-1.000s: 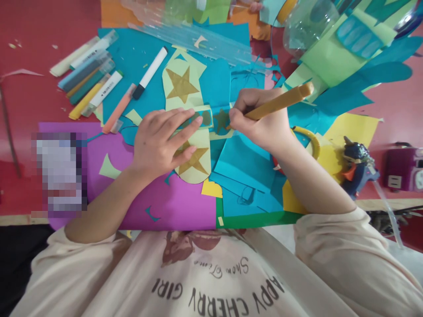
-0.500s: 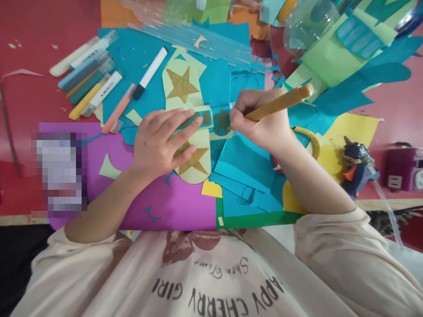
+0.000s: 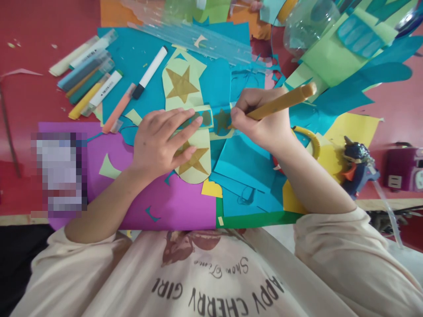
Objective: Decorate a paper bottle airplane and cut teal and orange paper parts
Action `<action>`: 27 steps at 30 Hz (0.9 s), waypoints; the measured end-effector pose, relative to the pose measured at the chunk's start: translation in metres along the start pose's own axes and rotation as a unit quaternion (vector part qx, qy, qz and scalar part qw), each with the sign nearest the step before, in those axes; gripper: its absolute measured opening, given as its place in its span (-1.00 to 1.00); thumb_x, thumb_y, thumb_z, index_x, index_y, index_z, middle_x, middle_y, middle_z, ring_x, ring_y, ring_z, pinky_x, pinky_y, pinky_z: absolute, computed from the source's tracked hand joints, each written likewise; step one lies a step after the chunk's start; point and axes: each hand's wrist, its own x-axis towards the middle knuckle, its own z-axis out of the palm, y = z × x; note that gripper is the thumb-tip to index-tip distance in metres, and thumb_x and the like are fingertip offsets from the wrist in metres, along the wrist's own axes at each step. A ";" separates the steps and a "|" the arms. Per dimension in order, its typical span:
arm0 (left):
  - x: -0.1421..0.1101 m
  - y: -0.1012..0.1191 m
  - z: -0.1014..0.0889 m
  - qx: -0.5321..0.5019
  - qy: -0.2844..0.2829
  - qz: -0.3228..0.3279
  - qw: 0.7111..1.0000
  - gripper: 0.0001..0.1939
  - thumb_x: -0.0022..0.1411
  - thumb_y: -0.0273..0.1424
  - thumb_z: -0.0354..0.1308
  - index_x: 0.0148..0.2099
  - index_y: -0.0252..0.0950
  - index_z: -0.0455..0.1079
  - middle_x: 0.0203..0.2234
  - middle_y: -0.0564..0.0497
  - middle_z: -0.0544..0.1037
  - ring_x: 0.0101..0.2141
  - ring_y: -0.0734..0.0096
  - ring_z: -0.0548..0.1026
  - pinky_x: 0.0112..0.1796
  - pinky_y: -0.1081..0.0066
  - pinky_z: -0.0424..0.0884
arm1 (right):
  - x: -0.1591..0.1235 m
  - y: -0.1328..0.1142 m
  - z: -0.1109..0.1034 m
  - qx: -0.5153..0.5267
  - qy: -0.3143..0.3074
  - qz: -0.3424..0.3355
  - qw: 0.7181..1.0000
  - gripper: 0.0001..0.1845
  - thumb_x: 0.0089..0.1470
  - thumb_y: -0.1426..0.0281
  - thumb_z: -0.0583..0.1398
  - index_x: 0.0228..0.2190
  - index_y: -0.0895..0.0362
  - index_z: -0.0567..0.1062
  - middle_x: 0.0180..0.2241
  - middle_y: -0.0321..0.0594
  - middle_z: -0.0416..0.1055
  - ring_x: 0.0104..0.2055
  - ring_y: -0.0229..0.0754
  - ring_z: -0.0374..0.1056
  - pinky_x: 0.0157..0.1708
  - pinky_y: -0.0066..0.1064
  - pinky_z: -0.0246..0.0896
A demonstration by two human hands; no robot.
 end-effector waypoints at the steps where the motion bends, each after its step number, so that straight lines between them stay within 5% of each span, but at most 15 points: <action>1: 0.000 0.000 0.001 -0.003 0.000 -0.007 1.000 -0.42 0.38 -0.17 0.04 0.36 -0.23 0.15 0.07 -0.16 0.56 0.02 0.10 0.55 -0.03 0.16 0.42 | 0.000 0.000 0.000 -0.001 -0.005 0.004 1.000 -0.59 0.04 0.28 0.24 -0.65 0.04 0.15 -0.68 -0.39 0.04 -0.56 -0.31 0.06 -0.53 -0.38 0.18; 9: -0.006 0.002 0.002 -0.065 -0.049 -0.071 0.994 -0.45 0.42 -0.11 -0.06 0.39 -0.03 0.07 0.17 -0.06 0.47 0.12 0.08 0.48 0.09 0.09 0.37 | 0.000 0.002 0.002 0.011 0.064 -0.007 0.998 -0.58 0.07 0.22 0.21 -0.65 0.04 0.15 -0.66 -0.37 0.13 -0.59 -0.31 0.05 -0.57 -0.38 0.12; 17: -0.003 0.001 0.001 -0.026 -0.008 -0.020 0.999 -0.50 0.40 -0.18 0.02 0.30 -0.25 0.22 0.09 -0.16 0.54 0.04 0.11 0.53 0.03 0.16 0.39 | 0.000 0.011 0.003 0.073 0.087 0.008 0.994 -0.61 0.01 0.51 0.20 -0.67 0.04 0.12 -0.68 -0.39 0.15 -0.63 -0.35 0.09 -0.61 -0.42 0.06; 24: -0.005 0.001 0.000 -0.052 -0.080 -0.071 0.993 -0.46 0.42 -0.11 -0.08 0.37 -0.06 0.09 0.20 -0.06 0.46 0.14 0.10 0.47 0.12 0.10 0.34 | -0.001 0.006 0.006 0.046 0.098 -0.033 0.994 -0.63 0.09 0.34 0.17 -0.64 0.05 0.14 -0.67 -0.41 0.14 -0.63 -0.36 0.07 -0.59 -0.42 0.08; 27: -0.005 0.001 0.000 -0.033 -0.047 -0.046 0.997 -0.45 0.41 -0.13 -0.04 0.37 -0.12 0.10 0.16 -0.10 0.49 0.10 0.10 0.50 0.06 0.11 0.39 | -0.001 0.005 0.004 0.029 0.078 -0.022 0.996 -0.59 0.09 0.25 0.21 -0.65 0.05 0.16 -0.66 -0.40 0.12 -0.62 -0.35 0.04 -0.56 -0.40 0.14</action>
